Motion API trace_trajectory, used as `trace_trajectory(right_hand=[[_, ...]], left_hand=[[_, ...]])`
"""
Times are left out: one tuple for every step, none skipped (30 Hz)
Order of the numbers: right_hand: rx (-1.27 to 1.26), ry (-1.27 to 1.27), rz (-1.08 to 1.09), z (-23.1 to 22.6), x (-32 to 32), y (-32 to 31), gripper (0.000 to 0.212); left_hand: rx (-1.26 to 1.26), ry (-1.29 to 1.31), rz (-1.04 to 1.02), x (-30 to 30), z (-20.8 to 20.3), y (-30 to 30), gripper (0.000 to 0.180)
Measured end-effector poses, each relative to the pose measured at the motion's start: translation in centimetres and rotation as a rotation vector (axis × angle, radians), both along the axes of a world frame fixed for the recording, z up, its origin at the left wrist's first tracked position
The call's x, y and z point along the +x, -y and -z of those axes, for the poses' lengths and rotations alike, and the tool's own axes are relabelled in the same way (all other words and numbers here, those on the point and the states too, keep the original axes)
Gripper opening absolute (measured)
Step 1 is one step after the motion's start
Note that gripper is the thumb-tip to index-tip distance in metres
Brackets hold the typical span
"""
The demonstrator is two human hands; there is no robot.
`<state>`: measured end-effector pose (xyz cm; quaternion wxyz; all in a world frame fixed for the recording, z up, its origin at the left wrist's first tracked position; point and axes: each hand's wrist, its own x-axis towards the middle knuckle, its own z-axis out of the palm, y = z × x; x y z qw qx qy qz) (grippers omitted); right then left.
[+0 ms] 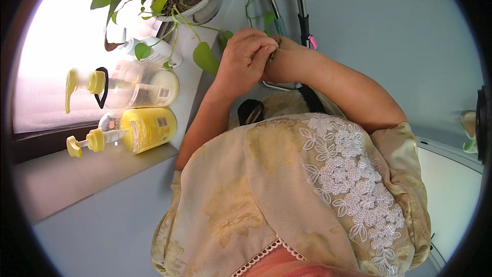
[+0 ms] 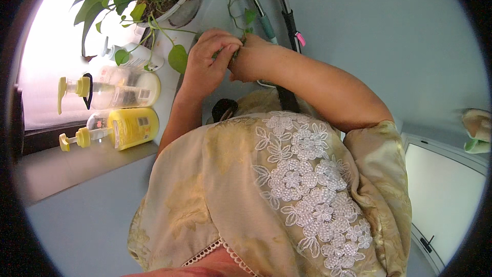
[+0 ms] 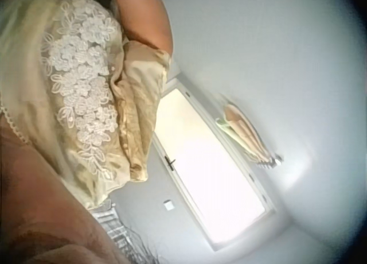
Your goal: The person organizes toiletries on a wall-mounted rack by picking up and repositioning several bottles and containers. They then move to a potted plant and remove a few leaves by hand.
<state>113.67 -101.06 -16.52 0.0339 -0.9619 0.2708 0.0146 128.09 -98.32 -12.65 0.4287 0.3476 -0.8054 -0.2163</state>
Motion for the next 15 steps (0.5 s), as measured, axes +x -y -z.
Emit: trace_trajectory(right_hand=[[0.038, -0.032, 0.020, -0.6, 0.0, -0.1, 0.034], [0.076, -0.064, 0.040, -0.8, 0.1, -0.2, 0.040], [0.049, -0.010, 0.032, -0.6, 0.0, -0.2, 0.034], [0.021, 0.041, 0.026, -0.5, -0.3, -0.4, 0.029], [-0.007, 0.092, 0.019, -0.6, -0.4, -0.5, 0.025], [0.015, 0.074, 0.031, -0.8, -0.5, -0.4, 0.025], [0.035, 0.056, 0.040, -2.3, -0.3, -0.4, 0.025], [0.055, 0.034, 0.052, -3.4, -0.3, -0.5, 0.026], [0.050, 0.044, 0.063, -3.9, -0.3, -0.5, 0.026], [0.043, 0.054, 0.073, -4.4, -0.3, -0.5, 0.026], [0.035, 0.064, 0.084, -4.7, -0.3, -0.5, 0.027], [0.027, 0.060, 0.081, -5.0, -0.3, -0.6, 0.026], [0.019, 0.058, 0.073, -5.3, -0.3, -0.7, 0.026], [0.011, 0.057, 0.065, -5.4, -0.2, -0.7, 0.026], [-0.002, 0.098, 0.039, -5.0, -0.2, -0.5, 0.025]], left_hand=[[0.010, 0.002, 0.004, -0.1, 0.0, 0.1, 0.006], [0.020, 0.003, 0.009, -0.2, 0.0, 0.2, 0.006], [0.061, -0.021, 0.014, -0.2, 0.1, 0.1, 0.005], [0.100, -0.049, 0.020, -0.2, 0.1, 0.1, 0.005], [0.139, -0.077, 0.025, -0.2, 0.1, 0.1, 0.005], [0.193, -0.165, 0.016, -0.1, 0.3, 0.1, 0.006], [0.243, -0.255, 0.005, 0.1, 0.7, 0.1, 0.007], [0.293, -0.348, -0.003, 0.2, 0.9, 0.1, 0.007], [0.373, -0.430, -0.040, 0.3, 0.7, 0.1, 0.008], [0.451, -0.513, -0.077, 0.5, 0.3, 0.0, 0.008], [0.528, -0.596, -0.113, 0.5, 0.0, 0.0, 0.009], [0.504, -0.589, -0.115, 0.5, 0.0, 0.0, 0.009], [0.479, -0.582, -0.122, 0.7, 0.0, 0.0, 0.009], [0.453, -0.574, -0.129, 0.8, -0.1, -0.1, 0.009], [0.379, -0.511, -0.134, 0.7, -0.2, -0.3, 0.010]])
